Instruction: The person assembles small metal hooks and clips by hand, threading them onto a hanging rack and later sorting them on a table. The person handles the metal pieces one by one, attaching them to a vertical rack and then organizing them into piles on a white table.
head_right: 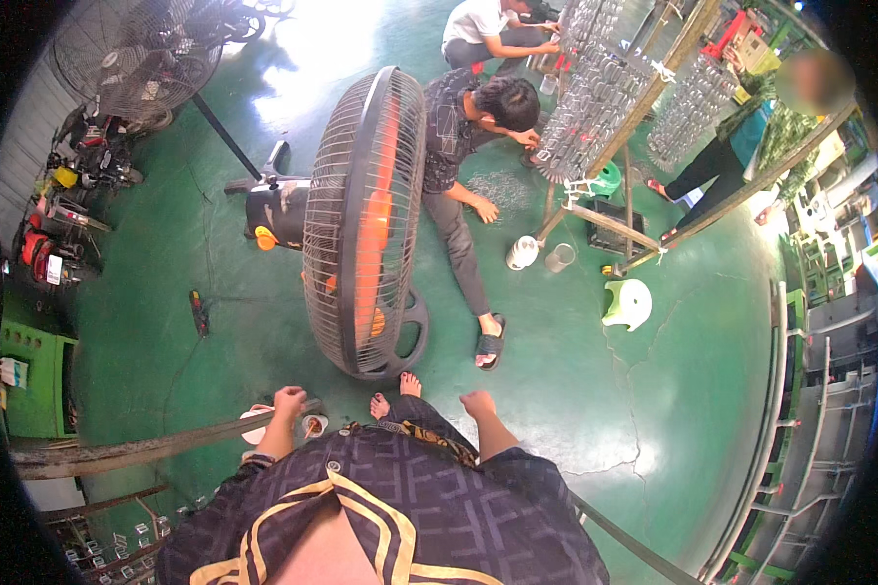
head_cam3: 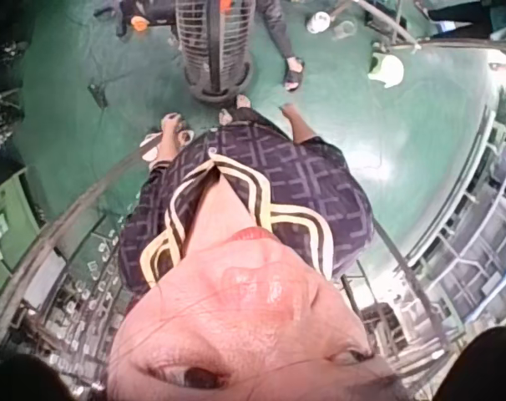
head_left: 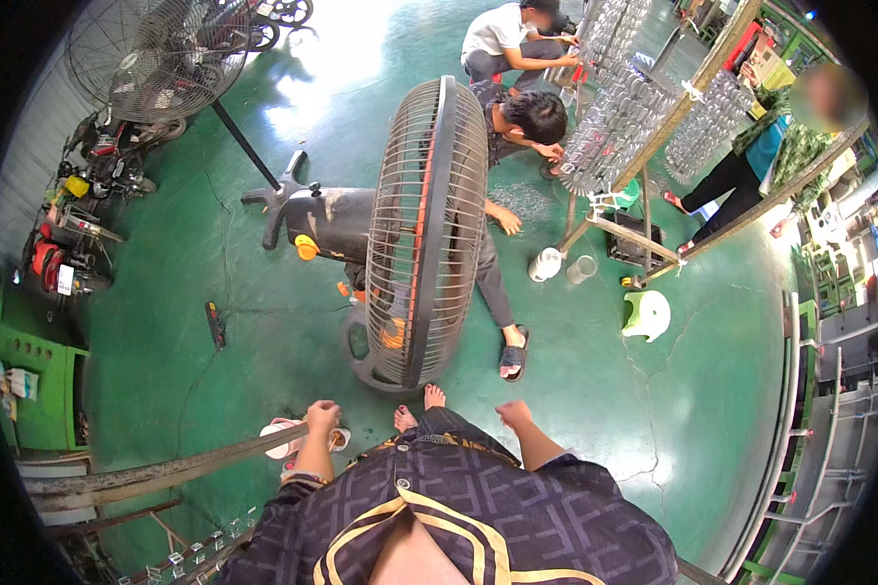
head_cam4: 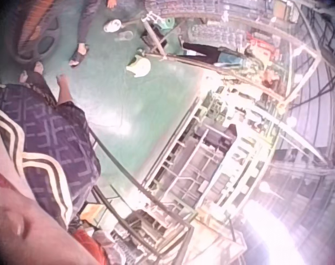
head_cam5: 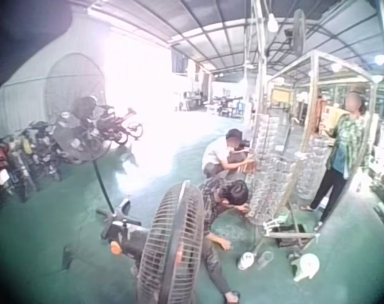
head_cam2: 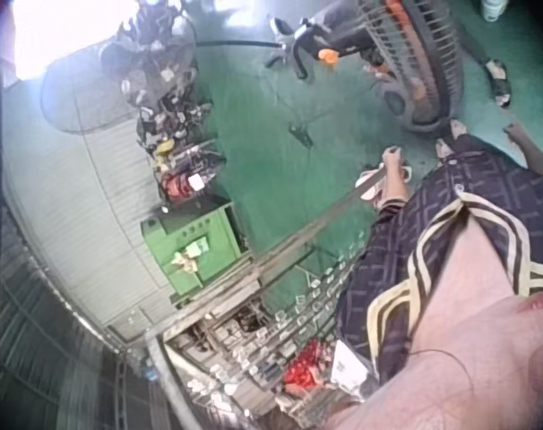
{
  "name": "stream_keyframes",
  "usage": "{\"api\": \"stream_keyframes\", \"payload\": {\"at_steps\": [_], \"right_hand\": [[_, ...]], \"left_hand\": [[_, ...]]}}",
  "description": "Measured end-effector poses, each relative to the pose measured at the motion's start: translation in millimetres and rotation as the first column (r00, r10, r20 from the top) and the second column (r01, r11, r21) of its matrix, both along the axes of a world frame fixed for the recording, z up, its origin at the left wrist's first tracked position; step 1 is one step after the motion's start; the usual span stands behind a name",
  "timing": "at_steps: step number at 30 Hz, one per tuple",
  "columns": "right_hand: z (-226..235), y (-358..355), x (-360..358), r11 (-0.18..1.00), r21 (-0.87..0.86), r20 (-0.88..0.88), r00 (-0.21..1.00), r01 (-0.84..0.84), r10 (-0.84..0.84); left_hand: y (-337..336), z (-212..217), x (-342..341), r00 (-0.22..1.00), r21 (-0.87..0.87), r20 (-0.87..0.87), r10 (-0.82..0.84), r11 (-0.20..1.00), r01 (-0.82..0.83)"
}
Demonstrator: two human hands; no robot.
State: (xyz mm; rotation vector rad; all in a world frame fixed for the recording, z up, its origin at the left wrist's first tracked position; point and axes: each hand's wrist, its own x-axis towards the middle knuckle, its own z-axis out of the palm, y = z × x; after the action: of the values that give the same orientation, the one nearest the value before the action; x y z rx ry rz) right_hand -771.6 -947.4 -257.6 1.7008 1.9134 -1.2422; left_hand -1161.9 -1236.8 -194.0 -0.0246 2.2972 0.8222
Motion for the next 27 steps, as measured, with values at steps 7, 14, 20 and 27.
{"api": "stream_keyframes", "payload": {"at_steps": [7,14,20,27], "right_hand": [[20.1,-26.2,15.5,0.887,-0.235,-0.035,0.908,0.397,-0.416],[25.9,-22.9,-25.3,0.854,-0.302,-0.161,0.861,0.423,-0.483],[20.6,-4.2,-44.4,0.845,-0.263,-0.225,0.823,0.465,-0.522],[18.0,-27.8,-55.8,0.722,-0.277,-0.143,0.715,0.635,-0.684]], "left_hand": [[34.6,12.8,-43.2,0.997,-0.021,-0.044,-0.063,0.998,0.062],[65.7,45.3,-44.2,0.972,-0.086,-0.131,-0.193,0.979,0.183],[74.3,34.4,-62.7,0.945,-0.208,-0.088,-0.314,0.934,0.291],[114.7,51.4,-110.5,0.925,-0.221,-0.047,-0.378,0.907,0.359]]}}
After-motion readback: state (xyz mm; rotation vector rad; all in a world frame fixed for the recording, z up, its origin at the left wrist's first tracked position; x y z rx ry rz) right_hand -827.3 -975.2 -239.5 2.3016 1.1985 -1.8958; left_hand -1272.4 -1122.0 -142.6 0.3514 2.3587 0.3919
